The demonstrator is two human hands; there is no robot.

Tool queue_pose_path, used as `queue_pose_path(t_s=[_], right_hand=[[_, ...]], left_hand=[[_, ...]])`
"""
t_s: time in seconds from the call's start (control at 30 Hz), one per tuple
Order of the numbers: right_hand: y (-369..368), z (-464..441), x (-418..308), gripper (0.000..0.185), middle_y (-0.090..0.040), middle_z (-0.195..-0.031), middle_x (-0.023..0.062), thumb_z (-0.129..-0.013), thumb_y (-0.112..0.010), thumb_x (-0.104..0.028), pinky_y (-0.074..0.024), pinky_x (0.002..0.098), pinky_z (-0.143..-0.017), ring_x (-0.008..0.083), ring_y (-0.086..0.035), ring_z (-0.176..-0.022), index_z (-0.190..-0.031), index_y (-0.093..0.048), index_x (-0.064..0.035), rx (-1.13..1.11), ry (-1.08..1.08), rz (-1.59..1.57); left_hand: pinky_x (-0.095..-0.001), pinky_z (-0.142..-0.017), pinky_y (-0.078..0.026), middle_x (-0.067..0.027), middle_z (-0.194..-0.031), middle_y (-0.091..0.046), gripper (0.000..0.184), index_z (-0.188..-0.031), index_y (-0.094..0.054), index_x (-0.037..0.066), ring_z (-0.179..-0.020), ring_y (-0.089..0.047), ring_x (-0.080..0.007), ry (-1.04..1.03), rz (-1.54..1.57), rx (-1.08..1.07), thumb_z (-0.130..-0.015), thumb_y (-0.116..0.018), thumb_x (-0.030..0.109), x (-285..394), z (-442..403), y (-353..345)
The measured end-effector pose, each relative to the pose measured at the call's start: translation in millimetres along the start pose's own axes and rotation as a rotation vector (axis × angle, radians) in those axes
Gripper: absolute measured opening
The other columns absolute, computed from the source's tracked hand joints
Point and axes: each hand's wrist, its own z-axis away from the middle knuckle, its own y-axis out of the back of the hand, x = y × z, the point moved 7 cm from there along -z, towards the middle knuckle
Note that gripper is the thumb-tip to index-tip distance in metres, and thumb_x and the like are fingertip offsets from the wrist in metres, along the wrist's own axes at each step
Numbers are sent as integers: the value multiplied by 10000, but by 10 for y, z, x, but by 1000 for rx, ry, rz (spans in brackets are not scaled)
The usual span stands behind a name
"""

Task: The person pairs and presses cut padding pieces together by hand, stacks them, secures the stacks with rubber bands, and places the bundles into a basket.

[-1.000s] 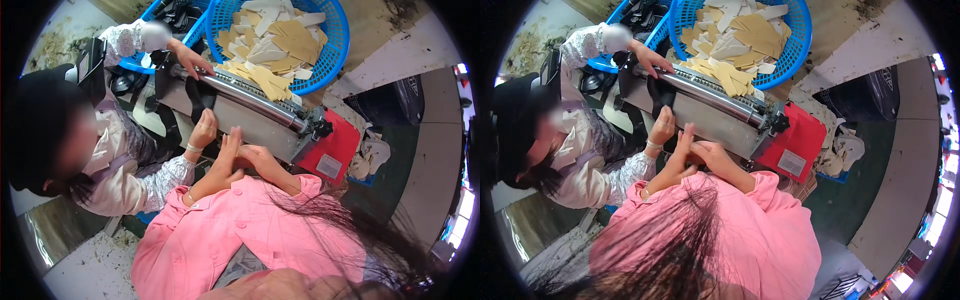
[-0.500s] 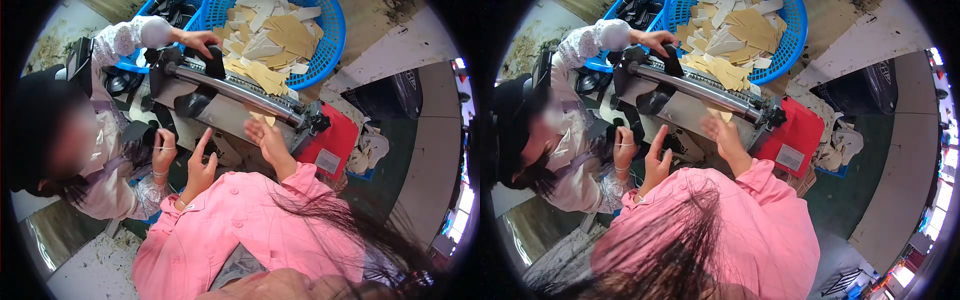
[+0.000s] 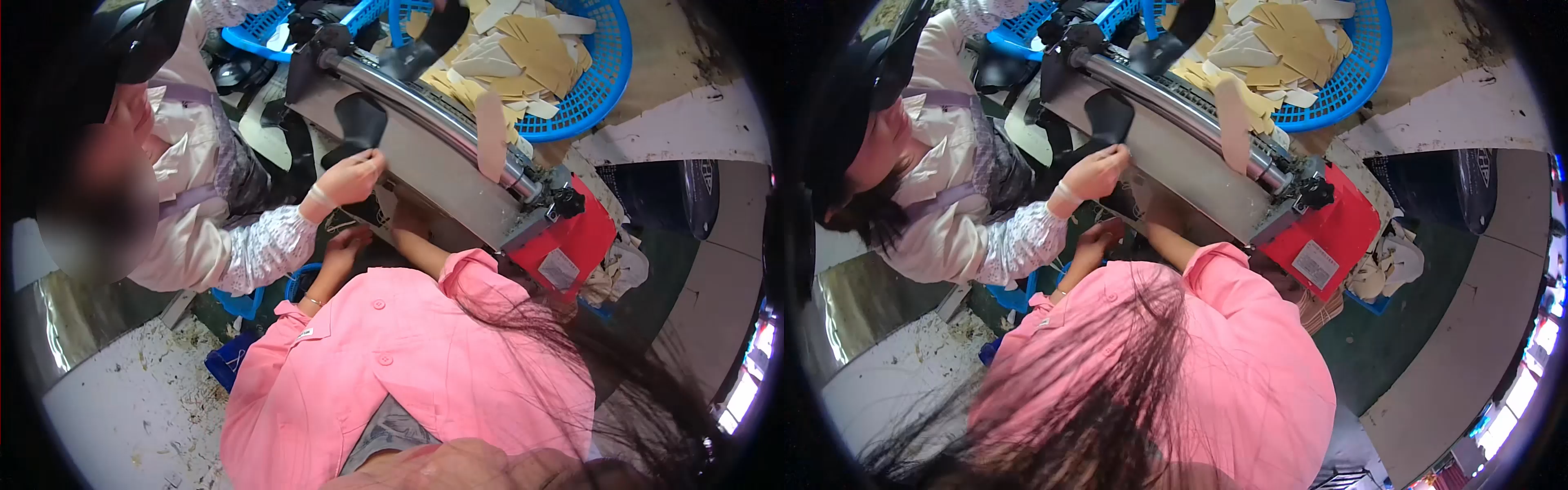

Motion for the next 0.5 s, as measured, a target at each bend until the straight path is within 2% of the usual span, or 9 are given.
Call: queue_pose_path(t_s=[0.07, 0.1, 0.17, 0.23, 0.27, 0.33, 0.37, 0.43, 0.5], right_hand=[[-262, -115, 281, 340, -671, -1085, 232, -929, -580, -331, -515, 498, -840, 422, -637, -1030, -1041, -674, -24, -90, 178, 320], [-301, -86, 297, 341, -671, -1083, 231, -925, -581, -332, -514, 500, -843, 424, -636, -1030, -1043, -673, -25, -133, 267, 483], [-314, -56, 385, 383, -665, -1088, 244, -895, -617, -335, -512, 510, -845, 426, -638, -1021, -1088, -645, -6, -150, 250, 500], [39, 217, 147, 512, -652, -1102, 271, -839, -687, -340, -511, 525, -841, 426, -643, -1005, -1174, -593, 35, -79, 41, 207], [121, 336, 31, 565, -643, -1129, 269, -817, -711, -338, -508, 520, -861, 434, -634, -1024, -1222, -564, 28, 24, 184, 185], [236, 637, -269, 681, -634, -1154, 264, -760, -780, -330, -500, 498, -908, 447, -611, -1076, -1281, -515, 20, 200, 496, 114], [176, 706, -181, 678, -615, -1205, 265, -771, -779, -329, -495, 478, -941, 412, -602, -1125, -1285, -519, 30, -62, 331, 158], [520, 1130, -422, 689, -585, -1272, 246, -799, -751, -327, -475, 430, -996, 397, -570, -1196, -1345, -503, 11, -107, 246, 228], [1112, 1561, -661, 676, -586, -1266, 256, -797, -725, -307, -479, 418, -994, 400, -571, -1196, -1346, -504, 18, 461, 519, 499]], left_hand=[[-315, -958, -498, -201, -1290, -615, 378, -1349, -531, -32, -1163, -627, -258, -36, 48, -2, -980, -499, 44, -174, 39, 68], [-318, -964, -501, -172, -1296, -615, 381, -1356, -528, -23, -1166, -625, -254, 16, 65, 5, -986, -505, 65, -239, 68, 88], [-323, -977, -509, -115, -1308, -614, 389, -1369, -522, -6, -1174, -621, -245, 119, 98, 2, -998, -516, 108, -344, 96, 70], [-334, -956, -508, -140, -1318, -608, 434, -1388, -489, 0, -1188, -608, -249, 212, 315, 82, -977, -550, 126, -242, 126, -177], [-339, -945, -508, -153, -1323, -606, 459, -1397, -473, 3, -1195, -601, -251, 259, 420, 120, -967, -567, 135, -210, 129, -286], [-351, -959, -504, -141, -1323, -605, 467, -1401, -456, 6, -1196, -596, -253, 270, 429, -83, -966, -553, 148, -156, 20, -490], [-357, -965, -502, -135, -1324, -605, 471, -1402, -447, 8, -1197, -594, -254, 280, 428, -189, -965, -545, 155, -129, -27, -597], [-399, -1011, -487, -156, -1253, -624, 443, -1383, -451, -20, -1174, -605, -278, 98, 456, -284, -980, -469, 164, 108, -59, -726], [-413, -1007, -489, -170, -1242, -625, 446, -1395, -444, -20, -1177, -604, -288, 54, 439, -269, -984, -465, 154, 111, -59, -701]])
